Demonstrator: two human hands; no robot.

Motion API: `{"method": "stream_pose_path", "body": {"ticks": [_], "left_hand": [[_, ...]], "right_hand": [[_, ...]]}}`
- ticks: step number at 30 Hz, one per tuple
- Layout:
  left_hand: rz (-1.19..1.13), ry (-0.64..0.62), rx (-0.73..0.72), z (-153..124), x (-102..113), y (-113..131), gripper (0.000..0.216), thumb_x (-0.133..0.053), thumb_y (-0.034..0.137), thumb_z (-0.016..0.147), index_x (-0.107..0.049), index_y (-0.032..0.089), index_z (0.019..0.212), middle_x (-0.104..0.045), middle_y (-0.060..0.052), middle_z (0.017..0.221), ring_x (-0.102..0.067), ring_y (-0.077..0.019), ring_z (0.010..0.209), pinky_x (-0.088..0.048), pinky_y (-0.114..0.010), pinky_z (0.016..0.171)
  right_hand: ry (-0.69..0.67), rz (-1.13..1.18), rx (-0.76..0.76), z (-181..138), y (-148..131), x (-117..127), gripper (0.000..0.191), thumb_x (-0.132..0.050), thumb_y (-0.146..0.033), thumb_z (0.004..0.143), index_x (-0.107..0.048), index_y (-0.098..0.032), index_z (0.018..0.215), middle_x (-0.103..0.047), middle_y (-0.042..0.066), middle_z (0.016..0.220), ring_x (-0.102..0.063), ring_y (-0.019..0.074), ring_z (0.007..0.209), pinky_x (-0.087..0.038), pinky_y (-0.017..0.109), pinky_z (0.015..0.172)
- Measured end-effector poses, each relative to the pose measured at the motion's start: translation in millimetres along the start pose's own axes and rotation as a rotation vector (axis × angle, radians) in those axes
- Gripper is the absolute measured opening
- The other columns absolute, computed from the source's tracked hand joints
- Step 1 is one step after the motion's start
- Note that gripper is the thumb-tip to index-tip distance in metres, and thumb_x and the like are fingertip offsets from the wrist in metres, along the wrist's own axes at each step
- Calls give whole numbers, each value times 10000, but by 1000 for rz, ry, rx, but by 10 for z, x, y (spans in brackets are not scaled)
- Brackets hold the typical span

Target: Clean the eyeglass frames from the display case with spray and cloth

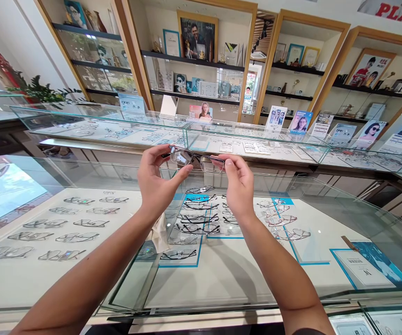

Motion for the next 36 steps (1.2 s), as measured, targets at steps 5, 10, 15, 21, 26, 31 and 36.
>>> {"method": "stream_pose_path", "body": {"ticks": [5,10,15,21,26,31,36], "left_hand": [[-63,-14,-7,24,-11,-1,628,-936,393,808,-611,262,1329,-698,-101,1391,-680,-277,1302,-564,-448,1091],[-41,-46,-23,45,-12,45,619,-930,379,812,-597,257,1319,-718,-101,1373,-687,-276,1286,-562,-438,1051],[22,-143,-81,15,-98,195,605,-915,379,835,-619,257,1349,-718,-91,1380,-689,-273,1277,-555,-427,1032],[119,-248,-188,-45,-202,365,622,-912,364,843,-632,257,1388,-739,-83,1365,-708,-267,1236,-577,-425,1038],[130,-291,-181,-44,-224,369,625,-910,358,844,-631,266,1395,-738,-75,1386,-712,-264,1229,-576,-431,1041],[65,-322,-121,-24,-242,335,600,-903,352,838,-644,266,1373,-743,-77,1382,-718,-275,1223,-579,-430,996],[11,-340,-55,-18,-252,262,608,-919,376,818,-654,281,1357,-736,-86,1382,-710,-292,1241,-578,-450,1002]], "right_hand": [[-25,18,-11,4,24,-15,167,-617,-357,1042,-763,-276,1048,-829,42,1121,-794,241,1099,-574,485,1103],[-66,-45,-45,47,44,1,183,-590,-306,1022,-771,-280,1013,-832,31,1116,-789,238,1116,-573,479,1096],[-186,-264,38,75,-51,-60,130,-696,-359,992,-801,-288,1017,-824,41,1190,-739,247,1203,-541,468,1109],[-257,-405,105,61,-86,-114,102,-728,-290,966,-800,-270,896,-809,52,1145,-730,243,1147,-533,463,1076],[-364,-421,48,66,-45,-158,136,-729,-271,959,-781,-266,833,-798,44,1163,-711,245,1182,-502,480,1116],[-431,-376,-20,79,3,-162,138,-742,-302,965,-797,-265,844,-783,47,1209,-693,242,1217,-471,494,1157],[-456,-349,-42,84,36,-160,138,-749,-322,966,-820,-269,860,-770,52,1206,-684,237,1217,-481,489,1148]]}}
Point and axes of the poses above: each hand's wrist, its own z-axis towards the middle knuckle, its own x-axis out of the back of the hand, y = z × x, the point moved 10 cm from there along z, towards the middle knuckle
